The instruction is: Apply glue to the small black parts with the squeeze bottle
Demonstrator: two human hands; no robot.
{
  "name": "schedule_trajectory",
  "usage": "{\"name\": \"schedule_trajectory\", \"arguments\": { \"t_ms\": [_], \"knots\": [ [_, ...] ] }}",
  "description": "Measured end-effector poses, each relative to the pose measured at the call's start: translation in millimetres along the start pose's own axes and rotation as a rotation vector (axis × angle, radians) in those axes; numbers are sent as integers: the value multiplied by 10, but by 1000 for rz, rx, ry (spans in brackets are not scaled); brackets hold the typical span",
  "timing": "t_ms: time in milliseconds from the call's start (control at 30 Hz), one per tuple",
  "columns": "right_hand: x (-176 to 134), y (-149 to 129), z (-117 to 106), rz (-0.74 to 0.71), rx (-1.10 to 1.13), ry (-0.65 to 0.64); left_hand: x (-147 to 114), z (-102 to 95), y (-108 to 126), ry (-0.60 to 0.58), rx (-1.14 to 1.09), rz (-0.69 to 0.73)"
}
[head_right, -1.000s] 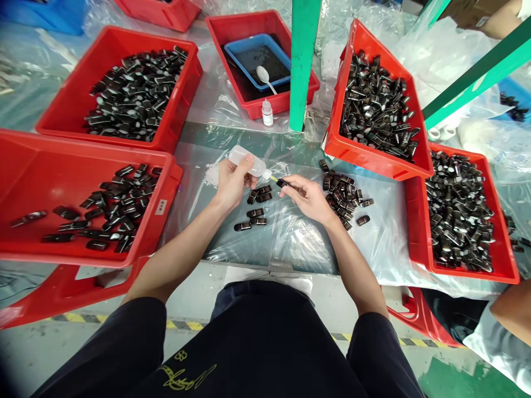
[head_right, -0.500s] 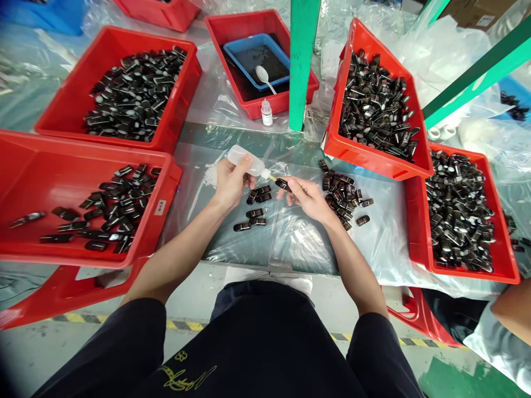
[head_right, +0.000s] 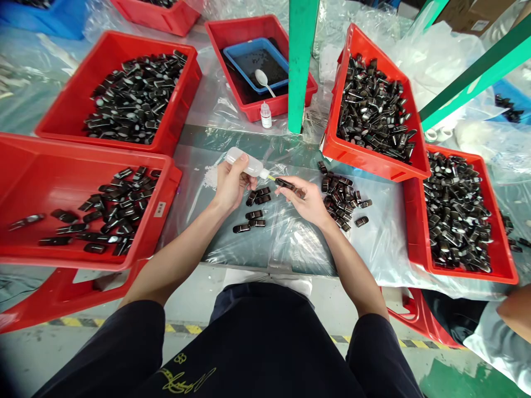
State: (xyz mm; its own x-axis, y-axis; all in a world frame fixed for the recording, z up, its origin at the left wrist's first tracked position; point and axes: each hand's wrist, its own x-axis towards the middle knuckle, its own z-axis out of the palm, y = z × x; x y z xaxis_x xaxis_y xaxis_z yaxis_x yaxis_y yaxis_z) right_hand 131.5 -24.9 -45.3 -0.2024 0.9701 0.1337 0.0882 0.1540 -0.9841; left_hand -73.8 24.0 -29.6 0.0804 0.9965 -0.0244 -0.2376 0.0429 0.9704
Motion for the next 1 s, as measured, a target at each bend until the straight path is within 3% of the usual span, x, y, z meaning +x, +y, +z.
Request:
{"name": "schedule_trajectory", "arguments": {
  "t_ms": [433,1000],
  "knots": [
    [1,-75,-10,11,21,-97,-12,0,24,26,34,4],
    [9,-116,-5,64,65,-99,-15,0,30,47,42,34]
  ]
}}
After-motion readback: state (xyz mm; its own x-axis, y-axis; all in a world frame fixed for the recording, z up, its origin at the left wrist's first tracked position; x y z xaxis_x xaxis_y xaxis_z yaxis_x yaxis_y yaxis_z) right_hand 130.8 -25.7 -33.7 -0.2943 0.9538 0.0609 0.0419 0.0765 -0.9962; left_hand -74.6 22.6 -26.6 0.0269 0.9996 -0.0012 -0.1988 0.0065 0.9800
